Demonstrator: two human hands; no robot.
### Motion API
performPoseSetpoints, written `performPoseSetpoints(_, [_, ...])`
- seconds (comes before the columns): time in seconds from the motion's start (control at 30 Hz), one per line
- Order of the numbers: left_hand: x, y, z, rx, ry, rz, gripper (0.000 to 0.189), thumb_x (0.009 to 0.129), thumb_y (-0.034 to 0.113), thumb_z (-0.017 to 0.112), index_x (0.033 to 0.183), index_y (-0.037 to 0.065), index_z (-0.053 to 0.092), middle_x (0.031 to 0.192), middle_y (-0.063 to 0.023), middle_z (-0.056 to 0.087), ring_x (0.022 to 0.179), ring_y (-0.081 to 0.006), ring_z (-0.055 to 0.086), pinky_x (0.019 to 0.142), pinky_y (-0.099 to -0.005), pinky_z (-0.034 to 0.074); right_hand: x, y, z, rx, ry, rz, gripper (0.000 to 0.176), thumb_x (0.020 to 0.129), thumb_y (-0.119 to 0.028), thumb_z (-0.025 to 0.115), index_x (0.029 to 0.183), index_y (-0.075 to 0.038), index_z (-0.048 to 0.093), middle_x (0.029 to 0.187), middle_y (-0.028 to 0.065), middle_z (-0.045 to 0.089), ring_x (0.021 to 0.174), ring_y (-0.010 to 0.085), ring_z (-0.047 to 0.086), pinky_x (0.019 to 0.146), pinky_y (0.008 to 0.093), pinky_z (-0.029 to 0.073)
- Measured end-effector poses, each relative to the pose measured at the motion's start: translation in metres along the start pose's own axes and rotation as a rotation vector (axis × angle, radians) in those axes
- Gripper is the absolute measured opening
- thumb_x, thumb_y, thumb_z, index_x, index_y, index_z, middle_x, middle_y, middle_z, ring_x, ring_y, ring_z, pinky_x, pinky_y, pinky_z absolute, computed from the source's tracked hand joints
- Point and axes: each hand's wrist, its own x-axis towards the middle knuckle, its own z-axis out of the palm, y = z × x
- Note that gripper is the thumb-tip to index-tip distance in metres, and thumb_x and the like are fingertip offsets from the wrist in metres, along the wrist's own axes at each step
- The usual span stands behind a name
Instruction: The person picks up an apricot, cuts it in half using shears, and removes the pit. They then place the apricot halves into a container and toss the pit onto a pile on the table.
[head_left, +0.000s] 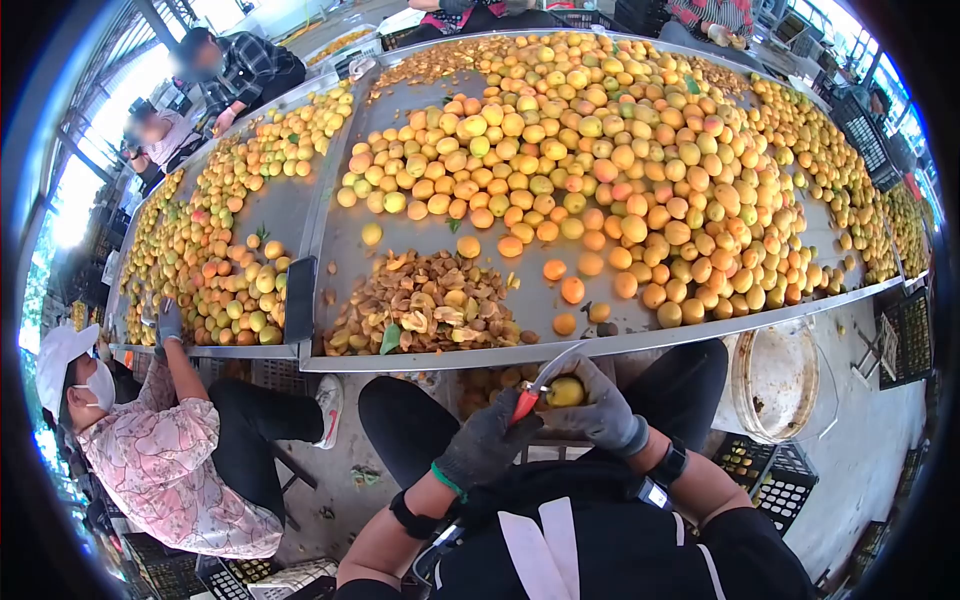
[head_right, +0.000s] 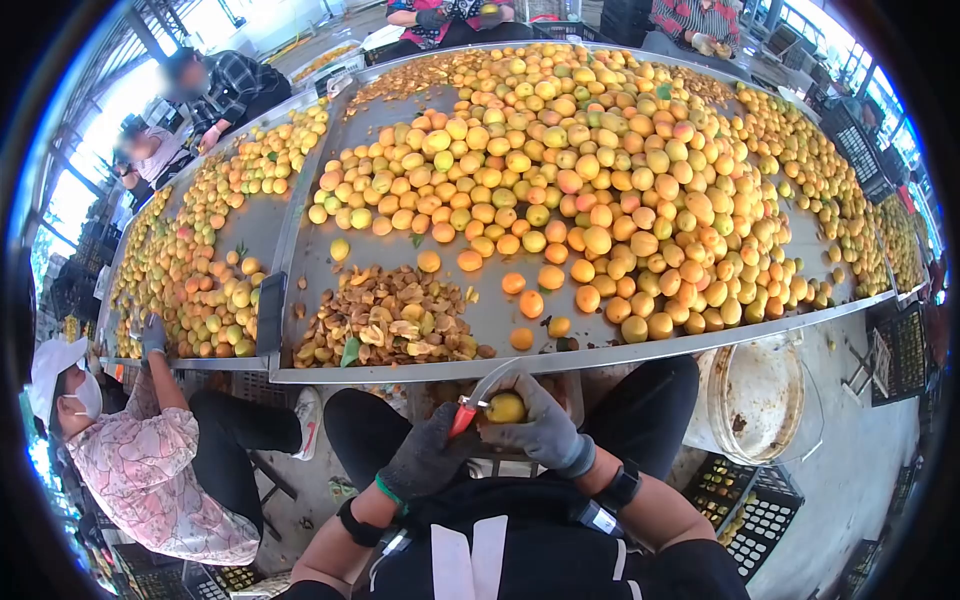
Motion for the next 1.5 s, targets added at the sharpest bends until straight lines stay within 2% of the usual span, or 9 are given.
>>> performPoseSetpoints(0.07, [-0.001,0.007,-0.006,-0.322,-0.068,-0.175,0.043,0.087,0.027,0.065,0.115,-0.003,0.053,0.083,-0.0241,0.062,0.079,-0.04,0.063,0.066,-0.0411,0.05,0.001,0.001,0.003,0.061,-0.003,0.047,0.038,0.08,0.0,0.07,0.109,-0.007,0.047,0.109,0.0023,0.052,0.096,0.0088,0.051,0.084,0.0235,0.045])
performPoseSetpoints(0.67, [-0.013,-0.005,-0.001,-0.369,-0.2,-0.22,0.039,0.085,0.02,0.064,0.117,0.0,0.053,0.082,-0.0242,0.063,0.077,-0.0419,0.063,0.065,-0.044,0.05,-0.007,-0.001,0.019,0.231,0.025,0.128,0.036,0.079,0.003,0.068,0.109,-0.006,0.049,0.11,0.0022,0.053,0.102,0.0115,0.053,0.09,0.0265,0.045])
performPoseSetpoints(1.03, [-0.003,-0.036,0.028,-0.082,-0.093,-0.041,0.046,0.082,0.027,0.066,0.119,0.003,0.052,0.075,-0.0229,0.063,0.071,-0.0405,0.063,0.06,-0.0487,0.05,0.005,0.007,-0.001,-0.561,-0.019,-0.188,0.042,0.075,0.001,0.072,0.11,-0.005,0.049,0.105,0.0031,0.051,0.098,0.012,0.052,0.086,0.0258,0.045])
performPoseSetpoints(1.1, [0.003,-0.032,0.017,-0.01,-0.158,-0.043,0.047,0.082,0.029,0.066,0.12,0.004,0.051,0.074,-0.022,0.063,0.071,-0.0407,0.063,0.06,-0.0487,0.05,0.006,0.003,-0.012,-0.308,-0.067,0.063,0.043,0.075,-0.001,0.072,0.111,-0.005,0.048,0.103,0.0038,0.052,0.095,0.0134,0.054,0.082,0.0249,0.046])
performPoseSetpoints(1.17, [0.012,-0.014,0.0,0.146,-0.317,-0.094,0.051,0.081,0.03,0.068,0.121,0.004,0.049,0.082,-0.0251,0.063,0.079,-0.0401,0.063,0.064,-0.0477,0.05,0.004,-0.007,-0.017,0.636,-0.125,0.613,0.043,0.078,-0.004,0.071,0.113,-0.005,0.047,0.101,0.0044,0.053,0.091,0.0139,0.055,0.078,0.0246,0.046])
performPoseSetpoints(1.23, [0.011,-0.016,0.003,0.043,-0.293,-0.077,0.052,0.081,0.028,0.069,0.122,0.004,0.047,0.083,-0.0224,0.063,0.078,-0.0368,0.064,0.064,-0.0454,0.051,0.004,-0.008,-0.01,0.508,-0.111,0.515,0.045,0.085,-0.015,0.066,0.12,-0.002,0.039,0.088,0.0033,0.051,0.074,0.0116,0.053,0.062,0.0223,0.045])
performPoseSetpoints(1.33, [0.011,-0.004,0.003,-0.224,-0.25,-0.105,0.048,0.083,0.024,0.068,0.122,0.006,0.046,0.083,-0.0141,0.061,0.073,-0.0285,0.063,0.064,-0.0396,0.051,0.006,-0.005,-0.01,-0.816,-0.068,-0.054,0.041,0.083,-0.014,0.069,0.113,-0.004,0.044,0.1,0.0053,0.051,0.087,0.0135,0.052,0.077,0.0272,0.046])
performPoseSetpoints(1.4, [0.011,-0.006,0.006,-0.387,-0.229,-0.136,0.044,0.085,0.02,0.067,0.121,0.007,0.046,0.082,-0.0085,0.059,0.07,-0.0235,0.062,0.063,-0.036,0.051,0.008,0.0,-0.02,-0.703,-0.057,-0.053,0.041,0.082,-0.012,0.07,0.112,-0.005,0.044,0.103,0.0057,0.052,0.091,0.0142,0.052,0.08,0.0286,0.046])
performPoseSetpoints(1.5, [0.01,-0.025,-0.002,-1.046,-0.145,-0.546,0.034,0.088,0.012,0.062,0.119,0.01,0.047,0.074,0.0013,0.051,0.06,-0.0132,0.053,0.056,-0.0278,0.048,0.006,-0.003,-0.031,-0.505,0.045,0.053,0.04,0.082,-0.007,0.07,0.112,-0.006,0.045,0.109,0.0072,0.053,0.103,0.0157,0.054,0.087,0.0298,0.047])
